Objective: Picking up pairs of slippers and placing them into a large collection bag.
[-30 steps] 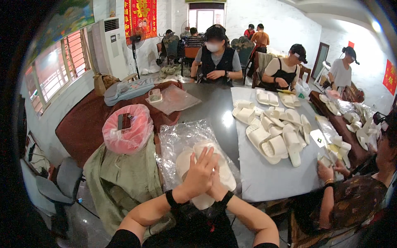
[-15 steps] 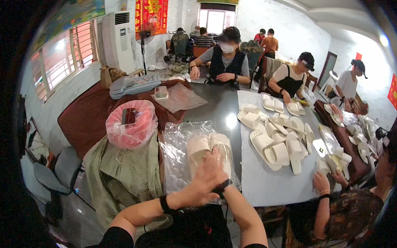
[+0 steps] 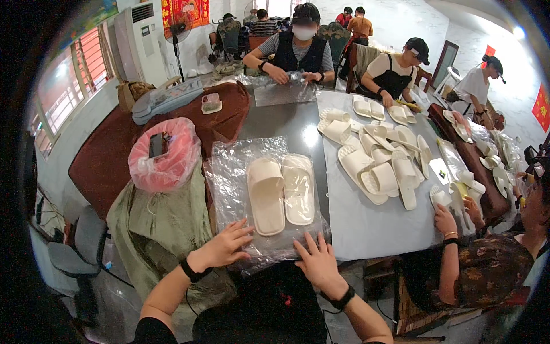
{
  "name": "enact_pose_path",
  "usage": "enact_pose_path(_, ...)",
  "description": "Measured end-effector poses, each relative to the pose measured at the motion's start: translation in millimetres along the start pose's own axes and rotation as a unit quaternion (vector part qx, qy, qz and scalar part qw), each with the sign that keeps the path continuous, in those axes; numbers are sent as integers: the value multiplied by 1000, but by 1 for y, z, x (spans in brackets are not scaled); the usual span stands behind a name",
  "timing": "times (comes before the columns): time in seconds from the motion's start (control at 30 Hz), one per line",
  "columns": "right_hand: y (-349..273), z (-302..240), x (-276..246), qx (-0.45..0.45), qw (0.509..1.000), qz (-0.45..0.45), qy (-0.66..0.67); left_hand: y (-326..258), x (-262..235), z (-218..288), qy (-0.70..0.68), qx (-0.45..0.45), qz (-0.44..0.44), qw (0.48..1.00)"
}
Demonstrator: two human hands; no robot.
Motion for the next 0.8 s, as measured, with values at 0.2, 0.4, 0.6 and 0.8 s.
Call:
enact_pose_path(0.2, -41, 43, -46, 40, 945, 81, 314, -7, -20, -1, -90, 6, 42, 995)
enact_pose_path(0.4, 6, 60, -76, -70, 988, 137, -18, 10, -45, 21, -8, 60, 63, 996)
enact_pose_path(0.6, 23, 89, -20, -162, 983, -76, -24, -9, -5, -32, 57, 32, -8, 998)
enact_pose_path(0.8, 31, 103, -11, -146, 980, -44, 125, 6, -13, -13, 8, -20, 37, 999)
Point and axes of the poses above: each hand's wrist, its own y-axis towards the middle knuckle, its own x-axis out of the palm, z = x × y, the point moved 2 cm from there along y, towards the middle knuckle, and after that the axes turned 8 degrees about -z, right-handed, at the moved point
